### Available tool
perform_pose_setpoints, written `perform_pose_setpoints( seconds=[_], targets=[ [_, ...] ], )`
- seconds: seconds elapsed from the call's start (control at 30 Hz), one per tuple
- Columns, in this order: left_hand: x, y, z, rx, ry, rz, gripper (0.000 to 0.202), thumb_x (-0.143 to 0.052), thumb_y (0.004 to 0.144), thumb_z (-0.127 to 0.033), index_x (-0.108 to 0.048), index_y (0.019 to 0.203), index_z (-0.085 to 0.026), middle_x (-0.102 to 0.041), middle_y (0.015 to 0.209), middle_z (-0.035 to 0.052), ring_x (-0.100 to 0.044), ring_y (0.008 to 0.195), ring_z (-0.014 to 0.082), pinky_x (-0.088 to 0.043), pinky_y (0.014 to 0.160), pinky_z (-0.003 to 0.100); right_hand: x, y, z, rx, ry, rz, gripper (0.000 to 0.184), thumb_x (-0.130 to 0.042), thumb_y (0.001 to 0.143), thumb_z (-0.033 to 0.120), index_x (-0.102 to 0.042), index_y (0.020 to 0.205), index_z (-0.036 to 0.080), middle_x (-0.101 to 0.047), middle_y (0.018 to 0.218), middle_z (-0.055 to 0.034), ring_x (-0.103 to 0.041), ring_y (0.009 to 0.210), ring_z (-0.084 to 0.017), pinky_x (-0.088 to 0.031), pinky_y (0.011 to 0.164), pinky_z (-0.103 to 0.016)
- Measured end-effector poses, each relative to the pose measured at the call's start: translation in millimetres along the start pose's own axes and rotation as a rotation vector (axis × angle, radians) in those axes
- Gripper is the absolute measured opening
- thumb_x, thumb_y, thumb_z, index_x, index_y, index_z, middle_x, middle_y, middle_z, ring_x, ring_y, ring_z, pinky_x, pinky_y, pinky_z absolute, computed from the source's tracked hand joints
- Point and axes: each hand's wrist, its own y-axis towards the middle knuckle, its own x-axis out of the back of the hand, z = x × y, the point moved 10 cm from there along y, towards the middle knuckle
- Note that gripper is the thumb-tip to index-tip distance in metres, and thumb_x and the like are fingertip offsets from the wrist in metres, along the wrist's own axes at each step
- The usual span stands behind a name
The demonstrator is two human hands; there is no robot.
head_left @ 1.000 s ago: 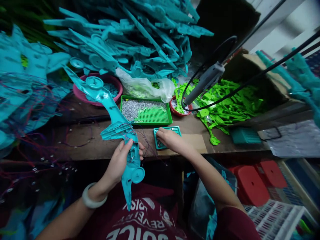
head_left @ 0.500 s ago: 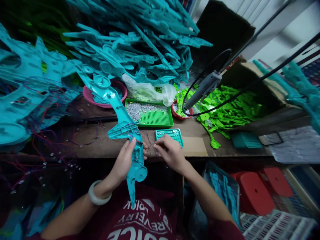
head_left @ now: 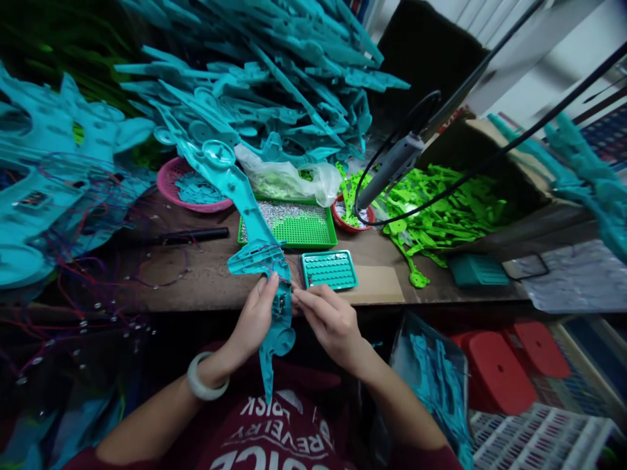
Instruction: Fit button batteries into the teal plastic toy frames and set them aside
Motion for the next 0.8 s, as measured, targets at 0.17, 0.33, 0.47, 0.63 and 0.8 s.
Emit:
perform_pose_setpoints(
  seconds=[0.17,0.33,0.47,0.63,0.8],
  targets=[
    [3.2,-4,-5,-0.046,0.059,-0.029,0.048,-0.058,0.086,-0.068,-0.067,0.079,-0.021,-0.072,0.086,0.0026,-0.065,0.088,0.0231,-0.050,0.089,0.032,-1,7,9,0.054,-0.013,-0.072,0.015,-0.054,0.097,0.009,-0.062,0.108,0.016,-0.067,0.091,-0.0080,-0.066,0.088,-0.017,-0.059,0.080,-0.031],
    [2.6,-7,-4,-0.043,0.073,-0.010,0.053,-0.057,0.085,-0.070,-0.069,0.085,-0.019,-0.074,0.092,0.0046,-0.066,0.093,0.0242,-0.049,0.091,0.032,-12,-3,17,0.135,-0.172,-0.157,0.009,-0.061,0.093,0.011,-0.066,0.100,0.014,-0.066,0.090,-0.0103,-0.063,0.082,-0.019,-0.058,0.071,-0.031],
    [5.9,-7,4,-0.013,0.054,-0.013,0.056,-0.058,0.084,-0.073,-0.070,0.090,-0.018,-0.076,0.094,0.0066,-0.070,0.096,0.0258,-0.053,0.089,0.033,-1,-15,9,0.167,-0.195,-0.244,0.020,-0.059,0.095,0.016,-0.066,0.114,0.017,-0.066,0.098,-0.0099,-0.064,0.085,-0.018,-0.058,0.074,-0.031],
    [9.2,-7,17,0.123,-0.049,-0.023,0.061,-0.061,0.079,-0.076,-0.068,0.095,-0.017,-0.075,0.082,0.0063,-0.073,0.072,0.0238,-0.057,0.055,0.029,6,7,-90,-0.315,-0.218,0.012,0.009,-0.060,0.096,0.019,-0.069,0.099,0.019,-0.064,0.093,-0.0065,-0.062,0.088,-0.019,-0.051,0.077,-0.031],
    [7.9,-6,15,0.116,-0.076,-0.017,0.058,-0.064,0.078,-0.072,-0.066,0.091,-0.015,-0.076,0.082,0.0074,-0.073,0.065,0.0217,-0.059,0.057,0.030,-26,13,-143,-0.503,-0.233,0.410,0.008,-0.074,0.087,0.017,-0.066,0.086,0.016,-0.059,0.077,-0.0008,-0.057,0.076,-0.016,-0.040,0.070,-0.027]
  ],
)
